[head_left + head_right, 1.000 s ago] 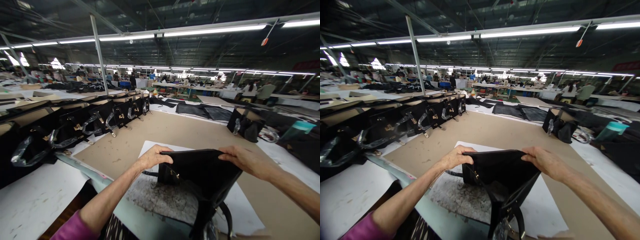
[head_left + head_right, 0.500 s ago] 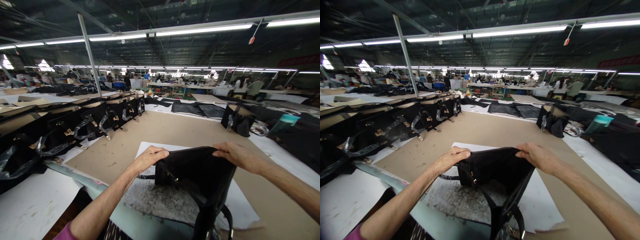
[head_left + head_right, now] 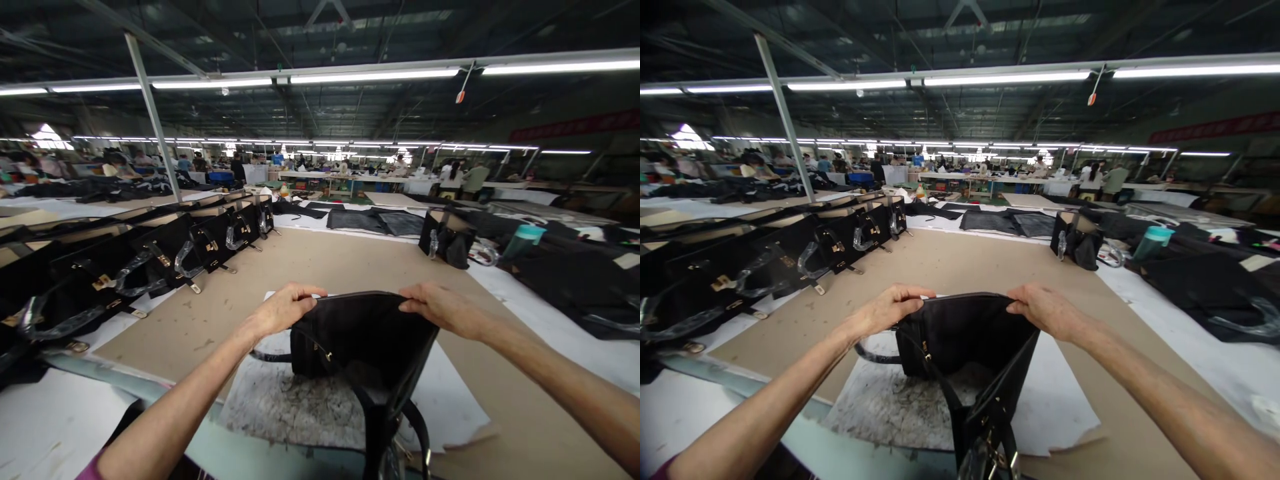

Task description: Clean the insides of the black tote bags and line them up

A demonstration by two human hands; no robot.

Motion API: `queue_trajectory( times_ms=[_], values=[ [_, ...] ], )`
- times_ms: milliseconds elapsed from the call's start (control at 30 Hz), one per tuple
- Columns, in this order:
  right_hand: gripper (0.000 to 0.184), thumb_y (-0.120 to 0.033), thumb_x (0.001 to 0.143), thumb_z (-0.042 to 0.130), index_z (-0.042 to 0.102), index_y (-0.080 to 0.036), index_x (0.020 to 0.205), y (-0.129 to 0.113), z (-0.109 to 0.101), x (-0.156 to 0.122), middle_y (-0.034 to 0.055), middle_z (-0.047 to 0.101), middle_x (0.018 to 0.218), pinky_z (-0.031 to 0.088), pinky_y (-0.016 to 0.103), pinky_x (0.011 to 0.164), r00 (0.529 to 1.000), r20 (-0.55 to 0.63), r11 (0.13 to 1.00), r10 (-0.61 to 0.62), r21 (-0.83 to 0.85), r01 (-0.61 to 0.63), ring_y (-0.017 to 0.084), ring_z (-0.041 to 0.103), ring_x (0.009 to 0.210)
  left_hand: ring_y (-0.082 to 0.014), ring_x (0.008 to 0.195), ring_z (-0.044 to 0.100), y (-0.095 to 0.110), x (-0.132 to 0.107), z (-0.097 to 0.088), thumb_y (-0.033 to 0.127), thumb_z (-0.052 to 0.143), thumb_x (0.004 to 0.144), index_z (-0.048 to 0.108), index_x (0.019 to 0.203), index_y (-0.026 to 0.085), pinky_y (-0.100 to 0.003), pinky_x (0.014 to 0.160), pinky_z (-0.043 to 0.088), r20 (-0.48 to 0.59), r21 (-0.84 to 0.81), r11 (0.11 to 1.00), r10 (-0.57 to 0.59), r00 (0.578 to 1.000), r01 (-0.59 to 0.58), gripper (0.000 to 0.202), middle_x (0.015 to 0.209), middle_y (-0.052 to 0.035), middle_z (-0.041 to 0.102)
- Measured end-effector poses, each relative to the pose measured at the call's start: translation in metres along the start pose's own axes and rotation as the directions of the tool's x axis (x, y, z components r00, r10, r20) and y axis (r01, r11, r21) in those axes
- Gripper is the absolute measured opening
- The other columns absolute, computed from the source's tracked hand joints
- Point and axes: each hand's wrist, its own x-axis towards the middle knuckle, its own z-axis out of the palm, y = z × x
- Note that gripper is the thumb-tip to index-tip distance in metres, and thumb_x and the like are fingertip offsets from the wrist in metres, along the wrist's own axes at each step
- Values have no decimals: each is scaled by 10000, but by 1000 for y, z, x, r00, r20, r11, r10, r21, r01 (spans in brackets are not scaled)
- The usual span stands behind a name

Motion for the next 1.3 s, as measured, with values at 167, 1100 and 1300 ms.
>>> queue_trajectory(
  times_ms=[167,1100,1300],
  values=[
    [232,-321,799,396,427,-191,608,1,0,1,-25,466,551,283,227,511,1000,4,1000,-14,4,14,114,431,527,-144,755,538,22,8,11,81,359,677,634,851,176,-218,677,375,-93,352,933,112,989,-73,339,784,-27,627],
    [236,-303,813,418,512,-187,631,8,4,2,-12,502,564,267,222,520,997,-18,997,-75,-9,75,115,453,559,-127,682,531,43,60,47,280,418,794,625,782,196,-204,634,365,27,487,806,370,928,-336,224,727,-7,616],
    [250,-317,809,426,518,-187,616,5,2,1,-2,491,552,262,225,515,1000,-10,1000,-28,-11,28,116,444,543,-131,646,517,46,77,53,272,488,720,645,878,169,-213,593,373,87,234,943,223,971,-238,245,700,6,613]
  ],
)
